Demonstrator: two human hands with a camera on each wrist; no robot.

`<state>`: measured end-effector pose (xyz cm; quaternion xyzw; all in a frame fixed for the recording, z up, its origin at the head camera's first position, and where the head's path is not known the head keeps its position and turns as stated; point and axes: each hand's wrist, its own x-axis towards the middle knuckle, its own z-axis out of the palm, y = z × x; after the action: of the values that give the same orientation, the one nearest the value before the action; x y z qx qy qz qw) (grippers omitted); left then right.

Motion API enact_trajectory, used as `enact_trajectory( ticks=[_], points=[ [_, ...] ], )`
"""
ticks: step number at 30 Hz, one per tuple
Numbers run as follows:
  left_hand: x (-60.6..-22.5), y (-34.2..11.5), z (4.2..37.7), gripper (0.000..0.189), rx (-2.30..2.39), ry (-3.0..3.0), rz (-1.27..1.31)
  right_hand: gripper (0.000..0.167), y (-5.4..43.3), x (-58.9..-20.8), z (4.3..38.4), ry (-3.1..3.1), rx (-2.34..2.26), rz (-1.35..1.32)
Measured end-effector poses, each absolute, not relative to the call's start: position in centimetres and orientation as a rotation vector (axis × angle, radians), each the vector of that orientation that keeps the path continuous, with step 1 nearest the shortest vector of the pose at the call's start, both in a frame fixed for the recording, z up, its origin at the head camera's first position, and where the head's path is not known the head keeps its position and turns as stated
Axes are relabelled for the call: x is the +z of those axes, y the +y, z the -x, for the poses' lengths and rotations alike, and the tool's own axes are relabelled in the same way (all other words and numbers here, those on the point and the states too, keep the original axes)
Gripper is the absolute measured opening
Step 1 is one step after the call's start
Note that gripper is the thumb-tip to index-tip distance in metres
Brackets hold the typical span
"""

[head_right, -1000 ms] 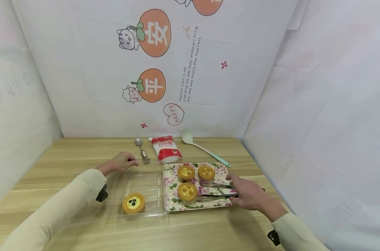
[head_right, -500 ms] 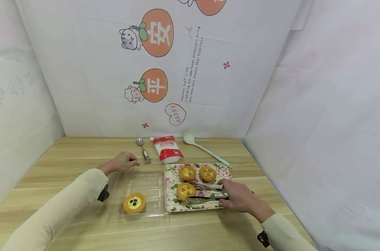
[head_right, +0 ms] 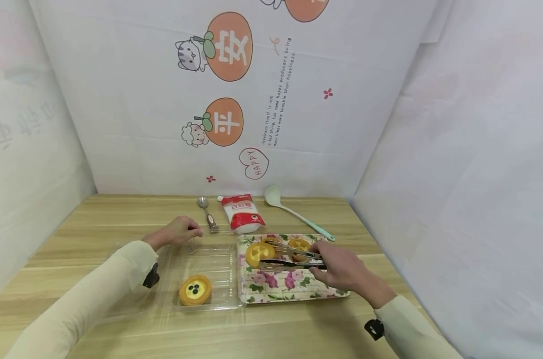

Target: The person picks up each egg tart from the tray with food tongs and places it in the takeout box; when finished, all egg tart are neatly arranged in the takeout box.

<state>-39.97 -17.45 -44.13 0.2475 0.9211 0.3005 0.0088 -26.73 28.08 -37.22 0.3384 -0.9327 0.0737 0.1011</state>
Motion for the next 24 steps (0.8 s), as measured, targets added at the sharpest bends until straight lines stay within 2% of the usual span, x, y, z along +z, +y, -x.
enact_trajectory(
  ticks=[13, 24],
  points=[
    [-44.2, -17.6, 40.2, 0.019, 0.949, 2.904, -0.808, 0.037, 18.1, -33.2, 29.0, -2.631, -0.283, -1.267],
    [-44.1, -17.7, 40.1, 0.018, 0.945, 2.898, -0.843, 0.033, 14.5, -33.0, 29.5, -2.696, -0.508, -1.292]
  ],
)
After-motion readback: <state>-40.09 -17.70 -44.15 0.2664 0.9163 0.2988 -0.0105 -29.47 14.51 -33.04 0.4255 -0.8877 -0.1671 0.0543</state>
